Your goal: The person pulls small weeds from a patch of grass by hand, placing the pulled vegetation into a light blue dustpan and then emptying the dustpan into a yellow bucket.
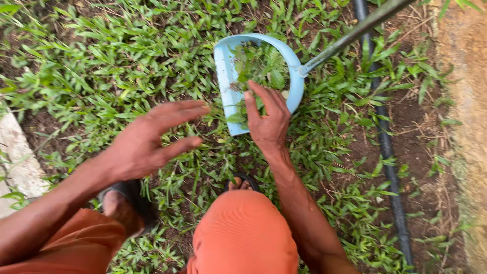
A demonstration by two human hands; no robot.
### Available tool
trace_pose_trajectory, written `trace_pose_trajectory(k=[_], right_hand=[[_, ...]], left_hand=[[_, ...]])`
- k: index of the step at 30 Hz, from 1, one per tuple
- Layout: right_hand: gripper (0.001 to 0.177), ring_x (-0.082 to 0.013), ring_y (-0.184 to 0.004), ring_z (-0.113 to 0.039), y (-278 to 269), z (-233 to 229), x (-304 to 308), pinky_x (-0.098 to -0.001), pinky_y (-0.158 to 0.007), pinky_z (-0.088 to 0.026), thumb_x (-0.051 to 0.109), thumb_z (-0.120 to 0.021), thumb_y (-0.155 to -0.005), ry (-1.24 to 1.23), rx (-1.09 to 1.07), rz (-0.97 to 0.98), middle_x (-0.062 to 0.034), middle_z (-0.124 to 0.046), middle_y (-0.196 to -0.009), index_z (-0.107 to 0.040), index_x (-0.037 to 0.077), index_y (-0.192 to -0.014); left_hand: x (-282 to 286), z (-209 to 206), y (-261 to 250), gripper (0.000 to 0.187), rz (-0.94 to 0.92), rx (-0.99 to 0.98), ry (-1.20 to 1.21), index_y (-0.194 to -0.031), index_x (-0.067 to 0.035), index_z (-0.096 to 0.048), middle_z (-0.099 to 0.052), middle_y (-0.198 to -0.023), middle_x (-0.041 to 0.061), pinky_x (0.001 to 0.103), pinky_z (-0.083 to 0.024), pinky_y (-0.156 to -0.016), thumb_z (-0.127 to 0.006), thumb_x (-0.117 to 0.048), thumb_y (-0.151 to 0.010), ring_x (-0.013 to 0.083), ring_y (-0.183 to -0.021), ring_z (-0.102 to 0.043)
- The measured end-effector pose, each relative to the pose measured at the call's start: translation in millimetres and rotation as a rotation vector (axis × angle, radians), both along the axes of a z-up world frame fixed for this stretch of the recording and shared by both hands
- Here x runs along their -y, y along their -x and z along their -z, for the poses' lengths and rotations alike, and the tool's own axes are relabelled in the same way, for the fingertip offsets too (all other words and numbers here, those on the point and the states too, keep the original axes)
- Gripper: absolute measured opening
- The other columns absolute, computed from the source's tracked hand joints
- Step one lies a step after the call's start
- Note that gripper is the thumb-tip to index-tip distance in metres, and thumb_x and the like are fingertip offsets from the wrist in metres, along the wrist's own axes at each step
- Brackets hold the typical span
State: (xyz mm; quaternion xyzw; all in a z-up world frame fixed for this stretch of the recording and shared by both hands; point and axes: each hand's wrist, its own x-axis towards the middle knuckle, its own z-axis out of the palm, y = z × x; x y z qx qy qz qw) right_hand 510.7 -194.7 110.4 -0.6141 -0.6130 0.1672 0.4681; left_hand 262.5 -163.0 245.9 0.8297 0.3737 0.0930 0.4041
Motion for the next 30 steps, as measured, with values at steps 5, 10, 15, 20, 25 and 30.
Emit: trace_pose_trajectory(k=[5, 10, 15, 20, 25, 30], right_hand=[[0.025, -0.0286, -0.103, -0.072, -2, 0, 18, -0.0427, -0.087, -0.058, 0.016, -0.067, -0.102, 0.076, -0.042, -0.024, -0.0126, -0.075, -0.112, -0.072, 0.005, -0.124], [0.022, -0.0264, -0.097, -0.073, 31, 12, 28, -0.0420, -0.081, -0.058, 0.018, -0.066, -0.105, 0.154, -0.097, -0.064, -0.0106, -0.076, -0.107, -0.074, 0.007, -0.122], [0.025, -0.0267, -0.109, -0.071, 88, 23, 19, -0.0394, -0.089, -0.062, 0.021, -0.065, -0.107, 0.166, -0.185, -0.253, -0.0146, -0.073, -0.117, -0.072, 0.006, -0.125], [0.026, -0.0183, -0.096, -0.077, 152, 21, 1, -0.0331, -0.079, -0.060, 0.025, -0.067, -0.100, 0.500, -0.178, -0.436, -0.0061, -0.079, -0.111, -0.076, 0.009, -0.119], [0.028, -0.0186, -0.090, -0.075, 182, 21, -6, -0.0367, -0.067, -0.057, 0.030, -0.065, -0.096, 0.809, 0.038, -0.556, -0.0026, -0.078, -0.112, -0.076, 0.013, -0.116], [0.029, -0.0186, -0.093, -0.075, 178, 35, -4, -0.0366, -0.081, -0.058, 0.033, -0.068, -0.095, 0.916, 0.254, -0.642, -0.0044, -0.080, -0.104, -0.077, 0.012, -0.113]], left_hand=[[0, 0, 16, 0.060, -0.076, -0.031, 0.000, -0.147, -0.018, -0.053, -0.054, -0.151, 0.011, 0.046, -0.043, -0.109, -0.067, -0.034, -0.091, 0.0324, -0.136, -0.052], [-8, 18, 59, 0.060, -0.117, -0.018, -0.012, -0.147, -0.018, -0.053, -0.057, -0.149, 0.013, 0.046, -0.048, -0.105, -0.068, -0.035, -0.092, 0.0343, -0.135, -0.054], [-35, 31, 143, 0.058, -0.302, -0.119, 0.085, -0.147, -0.022, -0.055, -0.053, -0.151, 0.015, 0.046, -0.052, -0.096, -0.068, -0.040, -0.093, 0.0341, -0.136, -0.052], [-65, 44, 235, 0.055, -0.416, -0.148, 0.091, -0.144, -0.023, -0.060, -0.062, -0.143, 0.015, 0.047, -0.051, -0.100, -0.067, -0.044, -0.093, 0.0336, -0.127, -0.061], [-121, 40, 315, 0.054, -0.287, -0.145, -0.014, -0.144, -0.023, -0.060, -0.062, -0.143, 0.017, 0.047, -0.053, -0.094, -0.065, -0.044, -0.095, 0.0377, -0.115, -0.066], [-185, 0, 398, 0.054, -0.154, -0.133, -0.166, -0.145, -0.019, -0.061, -0.063, -0.138, 0.020, 0.049, -0.052, -0.094, -0.067, -0.043, -0.097, 0.0396, -0.114, -0.066]])
